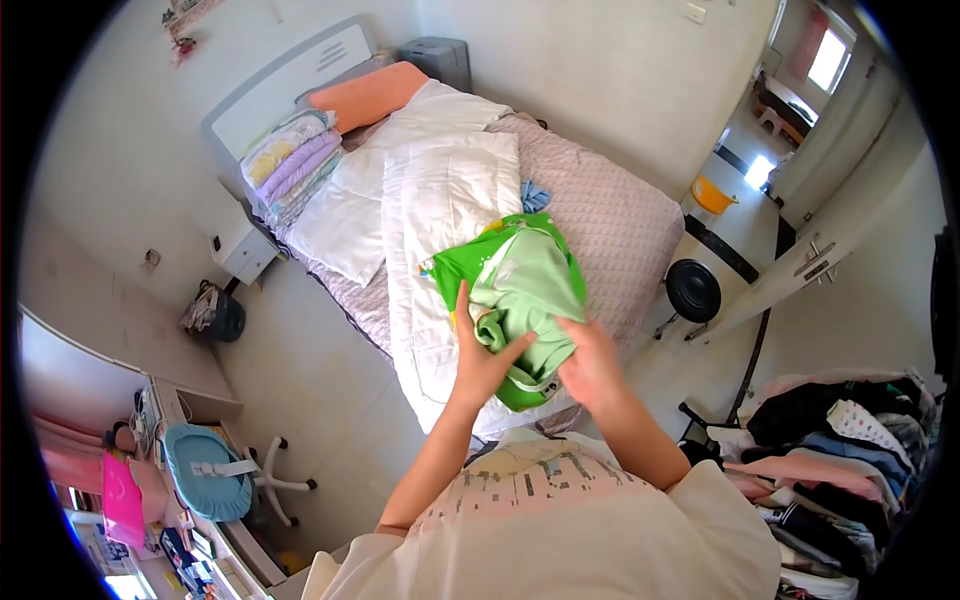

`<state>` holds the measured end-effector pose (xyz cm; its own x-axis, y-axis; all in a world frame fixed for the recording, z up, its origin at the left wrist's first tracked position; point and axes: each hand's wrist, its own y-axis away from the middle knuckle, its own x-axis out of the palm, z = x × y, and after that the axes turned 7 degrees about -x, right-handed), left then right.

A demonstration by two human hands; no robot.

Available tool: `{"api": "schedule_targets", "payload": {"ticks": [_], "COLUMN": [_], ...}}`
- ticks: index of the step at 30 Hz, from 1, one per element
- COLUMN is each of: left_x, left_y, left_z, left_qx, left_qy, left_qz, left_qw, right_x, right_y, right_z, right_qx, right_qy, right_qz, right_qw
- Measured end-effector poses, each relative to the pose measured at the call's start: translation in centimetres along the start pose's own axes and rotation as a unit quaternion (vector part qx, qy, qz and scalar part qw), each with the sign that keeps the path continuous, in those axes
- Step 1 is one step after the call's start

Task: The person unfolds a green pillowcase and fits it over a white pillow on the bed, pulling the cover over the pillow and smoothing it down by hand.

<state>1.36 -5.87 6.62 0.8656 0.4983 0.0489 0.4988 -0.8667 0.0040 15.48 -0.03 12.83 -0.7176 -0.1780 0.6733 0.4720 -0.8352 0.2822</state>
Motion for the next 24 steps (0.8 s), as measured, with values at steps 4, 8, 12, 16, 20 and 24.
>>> {"api": "schedule_targets", "payload": {"ticks": [4, 8, 12, 16, 20, 24], "left_x": [-5.4, -4.6, -3.9, -3.4, -4.3, -6.6], "left_y": [-2.1, -1.1, -1.1, -1.3, -1.7, -0.9], "left_z": [11.0, 6.1, 2.7, -2.4, -0.5, -0.9], "left_qx": [-0.039, -0.316, -0.206, -0.205, -0.106, -0.135], "left_qy": [-0.178, 0.385, 0.577, 0.561, 0.627, 0.506], "left_qz": [-0.081, 0.133, 0.174, 0.152, 0.227, 0.067], "left_qw": [0.980, 0.857, 0.771, 0.787, 0.738, 0.849], "right_x": [-0.2, -1.2, -1.3, 1.3, 0.1, -0.6], "right_y": [1.5, 0.6, -2.4, 0.5, -0.3, -0.5], "right_z": [4.5, 6.6, 4.4, 1.9, 1.3, 3.5], "right_qx": [-0.097, -0.092, -0.240, -0.452, -0.111, -0.139], "right_qy": [-0.035, -0.049, 0.104, 0.445, 0.493, 0.199], "right_qz": [0.074, 0.090, -0.040, 0.098, 0.191, 0.117], "right_qw": [0.992, 0.990, 0.964, 0.767, 0.842, 0.963]}}
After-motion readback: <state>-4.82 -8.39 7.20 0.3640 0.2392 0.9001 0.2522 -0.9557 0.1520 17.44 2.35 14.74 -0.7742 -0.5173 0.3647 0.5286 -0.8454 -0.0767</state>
